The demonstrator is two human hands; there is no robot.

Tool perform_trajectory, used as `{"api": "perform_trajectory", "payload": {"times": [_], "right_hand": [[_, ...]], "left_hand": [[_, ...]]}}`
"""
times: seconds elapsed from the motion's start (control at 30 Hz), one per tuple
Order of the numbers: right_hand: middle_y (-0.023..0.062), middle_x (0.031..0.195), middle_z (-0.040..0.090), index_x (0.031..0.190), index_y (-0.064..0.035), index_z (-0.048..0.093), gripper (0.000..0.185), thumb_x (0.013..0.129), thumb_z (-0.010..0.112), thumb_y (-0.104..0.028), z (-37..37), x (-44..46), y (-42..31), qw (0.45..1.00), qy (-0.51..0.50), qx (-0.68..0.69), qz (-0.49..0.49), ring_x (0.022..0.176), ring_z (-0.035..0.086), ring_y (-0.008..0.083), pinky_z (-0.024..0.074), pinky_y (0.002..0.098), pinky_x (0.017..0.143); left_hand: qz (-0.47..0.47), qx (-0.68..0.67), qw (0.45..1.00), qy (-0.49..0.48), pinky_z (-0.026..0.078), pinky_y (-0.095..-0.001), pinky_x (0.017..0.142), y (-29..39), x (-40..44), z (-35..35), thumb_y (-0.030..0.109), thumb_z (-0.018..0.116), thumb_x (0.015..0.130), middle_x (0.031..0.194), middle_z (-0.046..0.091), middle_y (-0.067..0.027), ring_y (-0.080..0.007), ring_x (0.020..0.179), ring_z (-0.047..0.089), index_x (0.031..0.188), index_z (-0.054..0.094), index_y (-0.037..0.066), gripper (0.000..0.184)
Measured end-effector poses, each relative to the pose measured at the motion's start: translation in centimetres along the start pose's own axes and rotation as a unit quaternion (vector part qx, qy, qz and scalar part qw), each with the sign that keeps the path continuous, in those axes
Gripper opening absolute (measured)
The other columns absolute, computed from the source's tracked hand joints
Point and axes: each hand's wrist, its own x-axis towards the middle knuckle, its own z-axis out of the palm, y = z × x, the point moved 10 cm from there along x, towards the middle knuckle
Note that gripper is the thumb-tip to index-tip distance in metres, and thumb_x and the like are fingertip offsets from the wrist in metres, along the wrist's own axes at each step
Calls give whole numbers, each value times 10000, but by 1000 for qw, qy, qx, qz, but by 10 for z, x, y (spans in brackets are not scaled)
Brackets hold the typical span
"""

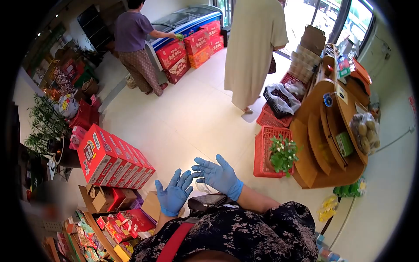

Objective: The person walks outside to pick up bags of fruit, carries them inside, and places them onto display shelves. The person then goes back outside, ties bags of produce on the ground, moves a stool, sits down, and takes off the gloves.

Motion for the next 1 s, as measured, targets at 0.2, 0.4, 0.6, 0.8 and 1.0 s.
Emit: {"api": "perform_trajectory", "payload": {"times": [0.2, 0.4, 0.6, 0.8, 1.0], "right_hand": [[210, 1200, 513, 1315, 22, 379, 679, 908, 317, -518, -17, 168, -86, 999, 28, -17, 12, 1100, 488, 359, 376, 452, 928], [222, 1188, 519, 1314, 30, 374, 691, 903, 323, -523, -7, 297, -197, 995, 77, -28, -61, 1072, 508, 348, 392, 432, 895], [218, 1216, 502, 1325, 32, 355, 698, 902, 338, -522, -25, 392, -331, 988, 35, -20, -147, 1075, 507, 339, 390, 425, 906], [197, 1217, 509, 1337, 26, 342, 706, 902, 340, -531, -56, 508, -480, 995, 0, -16, -94, 1055, 514, 313, 392, 413, 909], [181, 1190, 529, 1323, 22, 365, 676, 910, 355, -513, -53, 645, -587, 999, -33, -19, -8, 1035, 528, 293, 411, 404, 889]], "left_hand": [[20, 37, 999, -11, 259, -456, 1057, 127, 142, -25, 649, 313, 851, 1439, 207, -224, -337, 1330, 232, 1399, 227, 32, 829], [-38, 61, 997, -34, 268, -450, 1051, 243, 308, -9, 649, 297, 856, 1428, 238, -227, -334, 1324, 253, 1396, 247, 43, 813], [-140, 86, 983, -76, 289, -463, 1034, 266, 498, 5, 659, 344, 834, 1407, 284, -231, -338, 1308, 288, 1378, 296, 38, 827], [-119, 92, 989, -2, 325, -480, 1004, 292, 675, -2, 666, 356, 827, 1376, 350, -217, -328, 1262, 366, 1354, 341, 32, 824], [-51, 110, 992, 18, 376, -479, 961, 370, 808, -4, 613, 360, 859, 1325, 420, -219, -328, 1197, 448, 1343, 358, 33, 755]]}}
